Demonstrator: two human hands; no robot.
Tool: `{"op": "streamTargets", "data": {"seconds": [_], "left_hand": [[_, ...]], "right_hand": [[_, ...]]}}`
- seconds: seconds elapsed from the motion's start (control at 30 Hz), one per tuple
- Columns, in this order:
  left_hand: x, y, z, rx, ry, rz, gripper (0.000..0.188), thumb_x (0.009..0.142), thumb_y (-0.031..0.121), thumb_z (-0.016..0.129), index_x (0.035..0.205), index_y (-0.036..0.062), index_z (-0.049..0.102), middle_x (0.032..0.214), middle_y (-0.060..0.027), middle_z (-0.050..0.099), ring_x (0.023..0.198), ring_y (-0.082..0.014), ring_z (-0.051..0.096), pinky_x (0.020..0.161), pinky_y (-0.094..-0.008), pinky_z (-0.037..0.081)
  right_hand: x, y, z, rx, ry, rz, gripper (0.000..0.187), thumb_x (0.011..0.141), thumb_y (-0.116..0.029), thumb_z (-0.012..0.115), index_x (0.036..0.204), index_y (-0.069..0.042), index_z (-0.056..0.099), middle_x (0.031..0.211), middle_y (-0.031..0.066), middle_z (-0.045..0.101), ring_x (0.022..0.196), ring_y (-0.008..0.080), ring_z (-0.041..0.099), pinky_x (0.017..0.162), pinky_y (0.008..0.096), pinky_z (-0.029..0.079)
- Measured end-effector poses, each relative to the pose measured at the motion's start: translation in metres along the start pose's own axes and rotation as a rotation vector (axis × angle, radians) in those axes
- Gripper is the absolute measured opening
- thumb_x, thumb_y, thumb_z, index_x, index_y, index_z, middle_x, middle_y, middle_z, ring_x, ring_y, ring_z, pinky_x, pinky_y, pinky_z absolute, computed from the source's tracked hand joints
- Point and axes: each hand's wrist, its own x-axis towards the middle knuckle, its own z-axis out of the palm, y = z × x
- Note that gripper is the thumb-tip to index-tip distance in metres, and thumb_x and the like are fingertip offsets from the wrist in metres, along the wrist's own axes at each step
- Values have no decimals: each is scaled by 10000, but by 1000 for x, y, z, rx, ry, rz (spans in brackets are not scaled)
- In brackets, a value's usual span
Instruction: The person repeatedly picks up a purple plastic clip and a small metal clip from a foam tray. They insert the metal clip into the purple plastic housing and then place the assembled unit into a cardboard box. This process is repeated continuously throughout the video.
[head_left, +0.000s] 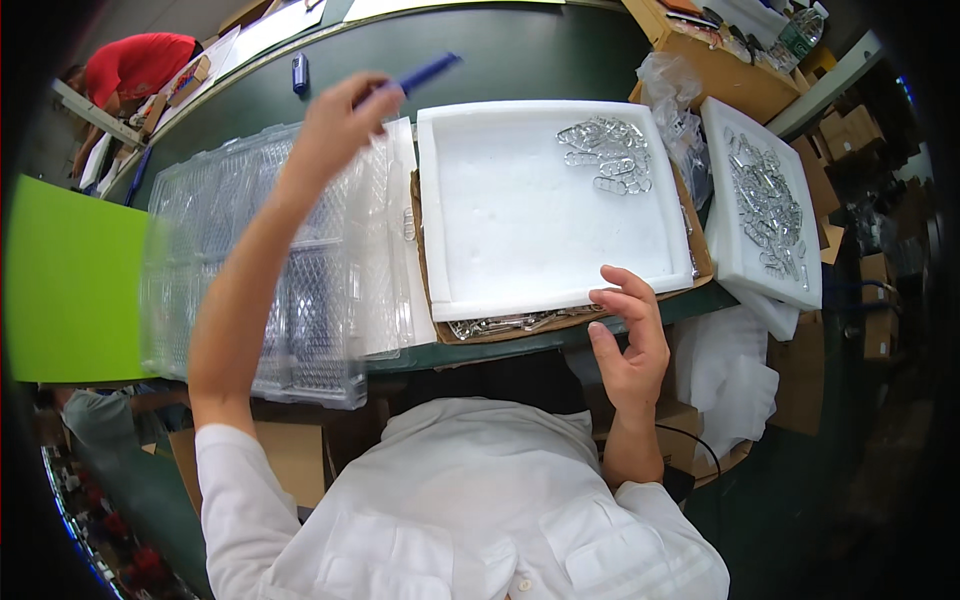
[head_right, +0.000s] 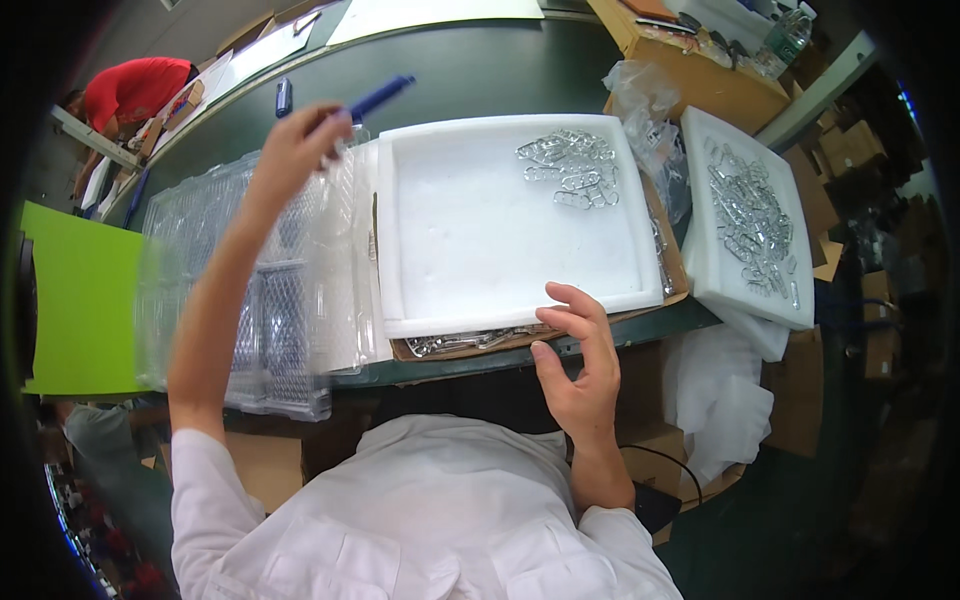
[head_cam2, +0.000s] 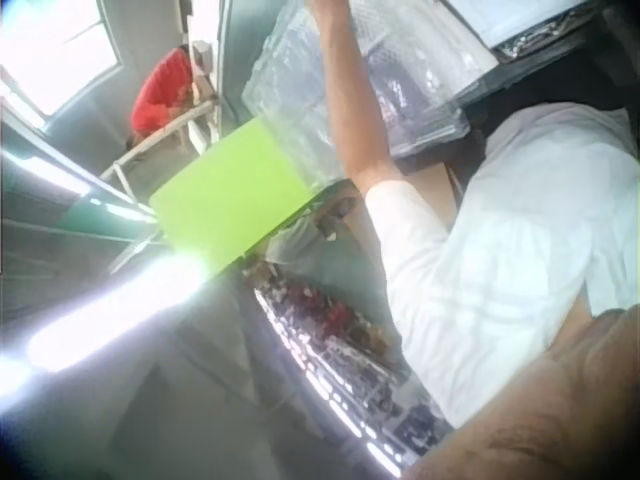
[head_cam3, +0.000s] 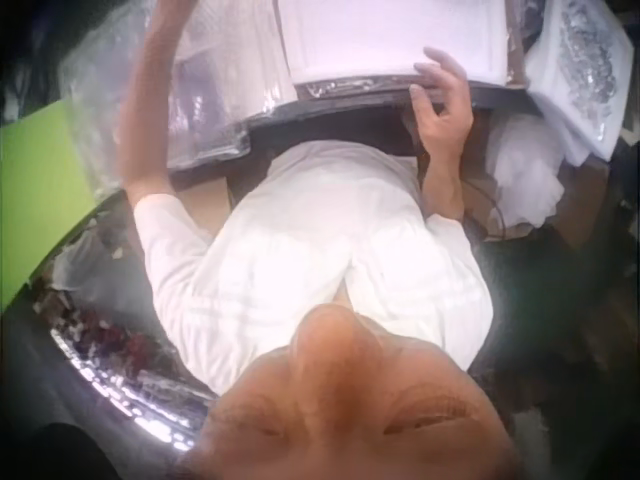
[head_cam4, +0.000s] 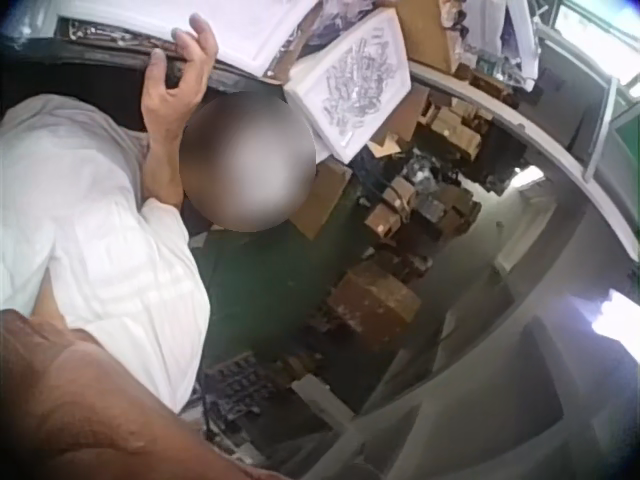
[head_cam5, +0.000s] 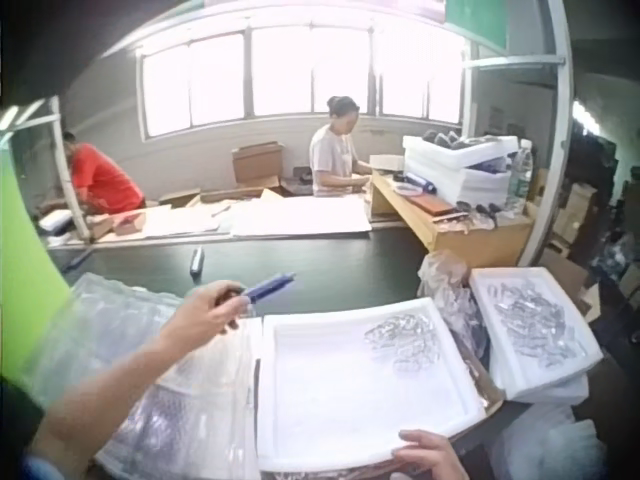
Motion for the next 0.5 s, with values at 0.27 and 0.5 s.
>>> {"op": "streamTargets", "data": {"seconds": [0.27, 0.5], "left_hand": [[45, -71, -61, 151, 415, 200, 478, 1077, 359, 598, 1426, 34, 634, 1347, -191, 692, 1198, -262, 674, 1057, -351, 500], [-263, -52, -136, 220, 809, 46, 328, 1078, 33, 488, 1364, -92, 589, 1378, -168, 645, 1197, -240, 634, 1076, -341, 479]], "right_hand": [[21, 5, -31, -279, 135, 57, 350, 852, 81, 694, 1188, -18, 675, 1270, 139, 691, 1041, 242, 702, 890, 359, 535], [115, 60, -53, -739, -17, -202, 246, 912, -7, 688, 1155, -37, 714, 1159, 144, 729, 998, 334, 707, 888, 413, 555]]}}
